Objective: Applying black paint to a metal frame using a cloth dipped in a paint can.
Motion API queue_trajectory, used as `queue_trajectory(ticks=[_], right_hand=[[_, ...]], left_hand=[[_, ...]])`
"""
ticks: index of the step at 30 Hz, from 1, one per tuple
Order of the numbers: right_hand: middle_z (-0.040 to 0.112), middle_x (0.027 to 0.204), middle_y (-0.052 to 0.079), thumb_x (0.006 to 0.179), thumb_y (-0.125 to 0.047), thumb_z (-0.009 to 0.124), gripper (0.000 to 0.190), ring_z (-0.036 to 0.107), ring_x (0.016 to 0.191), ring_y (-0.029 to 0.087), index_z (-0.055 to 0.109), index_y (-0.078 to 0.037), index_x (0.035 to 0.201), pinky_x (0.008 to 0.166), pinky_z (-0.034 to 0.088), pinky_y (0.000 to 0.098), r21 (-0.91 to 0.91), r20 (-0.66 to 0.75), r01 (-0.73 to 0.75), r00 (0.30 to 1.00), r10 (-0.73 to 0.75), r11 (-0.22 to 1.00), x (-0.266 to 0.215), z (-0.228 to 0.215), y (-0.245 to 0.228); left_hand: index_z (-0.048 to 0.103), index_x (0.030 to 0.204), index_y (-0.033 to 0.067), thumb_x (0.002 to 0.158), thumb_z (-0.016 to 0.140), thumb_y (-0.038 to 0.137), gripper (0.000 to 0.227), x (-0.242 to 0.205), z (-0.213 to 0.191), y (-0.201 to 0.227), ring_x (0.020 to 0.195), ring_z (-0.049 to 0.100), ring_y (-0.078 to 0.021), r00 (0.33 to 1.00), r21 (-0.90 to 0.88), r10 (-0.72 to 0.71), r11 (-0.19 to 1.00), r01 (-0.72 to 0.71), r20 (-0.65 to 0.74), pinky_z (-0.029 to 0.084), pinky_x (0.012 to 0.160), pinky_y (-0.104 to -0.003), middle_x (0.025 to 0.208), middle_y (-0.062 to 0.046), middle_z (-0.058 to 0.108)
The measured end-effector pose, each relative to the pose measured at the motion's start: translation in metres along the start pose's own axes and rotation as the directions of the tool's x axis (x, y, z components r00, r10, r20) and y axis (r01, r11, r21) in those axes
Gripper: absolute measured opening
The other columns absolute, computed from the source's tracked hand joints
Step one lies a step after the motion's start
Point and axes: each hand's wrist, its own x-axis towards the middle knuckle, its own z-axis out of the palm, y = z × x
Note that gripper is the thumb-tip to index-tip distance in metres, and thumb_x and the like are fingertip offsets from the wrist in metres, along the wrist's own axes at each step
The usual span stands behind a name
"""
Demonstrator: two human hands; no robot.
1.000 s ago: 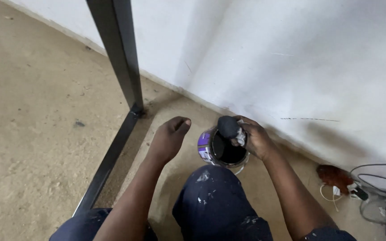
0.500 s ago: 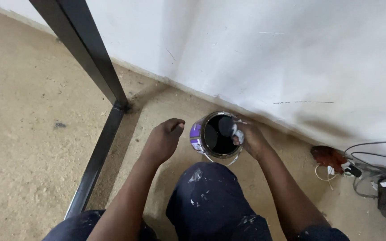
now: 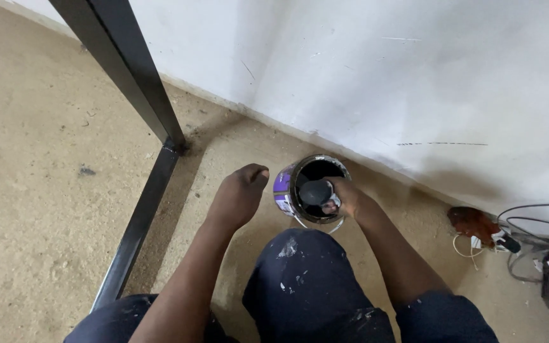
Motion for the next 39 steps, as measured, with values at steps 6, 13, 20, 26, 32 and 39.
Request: queue_trajectory(ticks=[6,13,20,26,32,39], right_hand=[[0.069,0.100,0.025,0.089,-0.046,0.075,0.055,0.068,0.094,0.035,0.070,0.006,0.109,0.074,0.051,0.0469,-0.557,0.154,0.465,0.872,-0.465,0.688,0.016,-0.033,0.006],[0.069,0.103,0.024,0.097,-0.018,0.058,0.026,0.070,0.101,0.040,0.068,0.003,0.110,0.077,0.056,0.0433,-0.877,0.307,0.443,0.815,-0.492,0.186,0.014,0.008,0.003],[0.068,0.082,0.013,0.099,-0.010,0.049,0.023,0.066,0.072,0.024,0.066,0.004,0.093,0.056,0.049,0.0307,-0.918,0.211,0.325,0.886,-0.413,0.228,0.061,-0.001,0.015],[0.058,0.139,0.025,0.085,-0.041,0.070,0.063,0.056,0.129,0.042,0.062,-0.002,0.133,0.099,0.050,0.0530,-0.712,0.100,0.311,0.932,-0.347,0.630,0.061,-0.014,0.008],[0.056,0.126,0.023,0.076,-0.024,0.074,0.030,0.057,0.105,0.036,0.073,-0.003,0.098,0.071,0.049,0.0464,-0.539,0.016,0.187,0.977,-0.212,0.821,0.038,-0.023,-0.014],[0.027,0.160,0.032,0.087,-0.025,0.069,0.064,0.025,0.150,0.052,0.054,0.005,0.141,0.119,0.038,0.0651,-0.646,0.154,0.202,0.979,-0.133,0.736,0.008,-0.006,-0.027]], left_hand=[[0.067,0.137,0.0078,0.105,0.044,0.030,0.045,0.000,0.007,0.009,0.098,0.073,-0.0395,0.998,0.009,0.045,0.999,-0.045,0.047,0.055,0.081,-0.048,0.107,-0.024,0.075],[0.065,0.139,0.0072,0.104,0.045,0.025,0.044,-0.004,0.007,0.021,0.110,0.071,-0.0441,0.996,0.011,0.054,0.998,-0.055,0.068,0.054,0.089,-0.051,0.116,-0.025,0.074],[0.065,0.140,0.0093,0.105,0.044,0.028,0.045,-0.005,0.004,0.012,0.107,0.073,-0.0408,0.998,0.037,0.024,0.999,-0.026,0.052,0.055,0.088,-0.049,0.114,-0.022,0.075],[0.066,0.138,0.0067,0.106,0.045,0.027,0.043,0.002,0.006,-0.004,0.094,0.075,-0.0356,1.000,0.067,0.016,0.998,-0.015,-0.005,0.056,0.080,-0.046,0.106,-0.022,0.076],[0.064,0.139,0.0073,0.105,0.047,0.029,0.044,0.010,0.008,-0.007,0.096,0.075,-0.0318,0.999,0.110,-0.041,0.993,0.042,-0.010,0.057,0.080,-0.044,0.112,-0.020,0.075],[0.063,0.140,0.0063,0.106,0.047,0.028,0.043,0.012,0.009,-0.010,0.096,0.075,-0.0327,1.000,0.091,-0.024,0.996,0.024,0.001,0.058,0.079,-0.045,0.116,-0.021,0.074]])
